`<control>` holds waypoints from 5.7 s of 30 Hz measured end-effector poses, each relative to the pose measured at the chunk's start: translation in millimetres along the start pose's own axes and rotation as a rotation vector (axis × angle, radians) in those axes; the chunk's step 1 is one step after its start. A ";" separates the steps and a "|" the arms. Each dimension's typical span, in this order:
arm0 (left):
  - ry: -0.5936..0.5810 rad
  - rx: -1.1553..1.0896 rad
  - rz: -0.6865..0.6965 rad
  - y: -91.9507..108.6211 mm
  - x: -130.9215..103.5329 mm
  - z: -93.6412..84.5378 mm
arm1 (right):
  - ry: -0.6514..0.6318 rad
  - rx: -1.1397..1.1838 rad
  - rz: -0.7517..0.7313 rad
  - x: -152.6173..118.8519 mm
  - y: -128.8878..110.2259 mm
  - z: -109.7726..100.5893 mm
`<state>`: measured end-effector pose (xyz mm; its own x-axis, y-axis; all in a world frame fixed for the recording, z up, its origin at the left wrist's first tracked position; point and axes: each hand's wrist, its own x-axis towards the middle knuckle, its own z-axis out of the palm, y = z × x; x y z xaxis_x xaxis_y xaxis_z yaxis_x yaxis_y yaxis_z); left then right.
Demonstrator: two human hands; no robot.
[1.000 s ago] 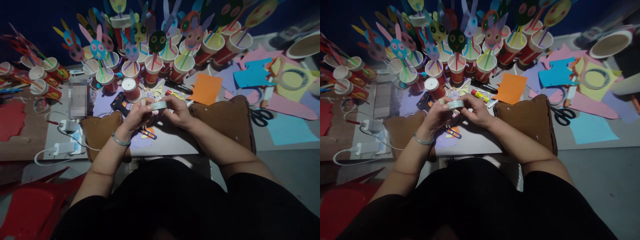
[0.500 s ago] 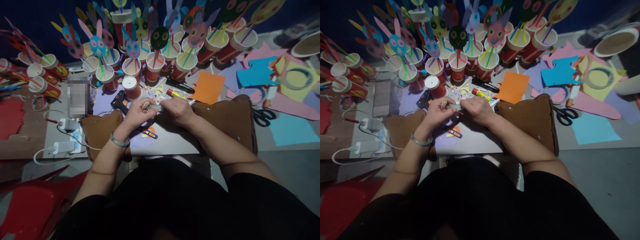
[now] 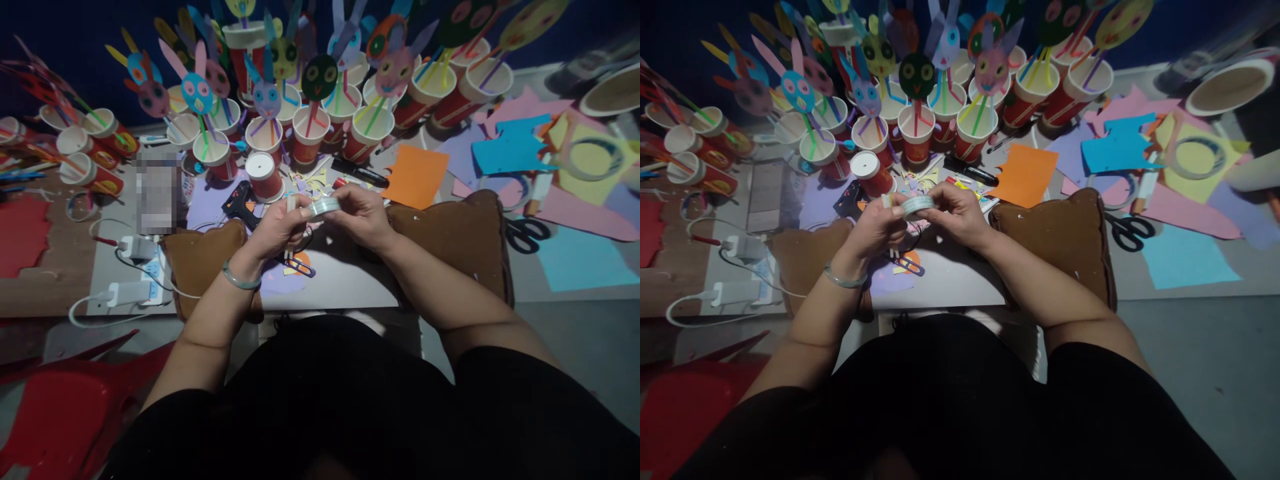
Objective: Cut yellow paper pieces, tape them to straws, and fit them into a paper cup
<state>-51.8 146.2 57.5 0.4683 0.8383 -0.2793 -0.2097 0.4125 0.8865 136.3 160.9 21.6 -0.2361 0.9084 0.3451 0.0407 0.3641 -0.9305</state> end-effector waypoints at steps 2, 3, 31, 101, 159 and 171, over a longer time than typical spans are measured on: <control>-0.010 -0.009 -0.011 0.7 -0.6 0.1 | -0.009 0.082 0.055 -0.7 -0.6 2.2; -0.011 -0.012 -0.015 1.0 -0.9 0.1 | -0.017 0.100 0.066 -1.0 -1.0 2.8; 0.084 0.353 0.252 -6.8 8.2 -13.7 | -0.182 -0.469 -0.320 -3.0 -2.8 -10.4; -0.036 0.472 0.185 -7.4 -4.2 -2.7 | -0.403 0.325 0.535 4.8 -19.0 -5.4; -0.024 -0.096 -0.305 -5.9 5.5 0.6 | -0.008 0.457 0.355 -1.3 -16.4 6.2; 0.246 0.123 0.164 -4.2 0.5 5.0 | -0.090 0.351 0.437 -0.7 -20.0 8.2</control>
<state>-46.4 143.1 55.4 0.2121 0.9573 -0.1962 -0.1531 0.2308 0.9609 127.8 151.3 38.9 -0.3522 0.9326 -0.0789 -0.1683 -0.1461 -0.9748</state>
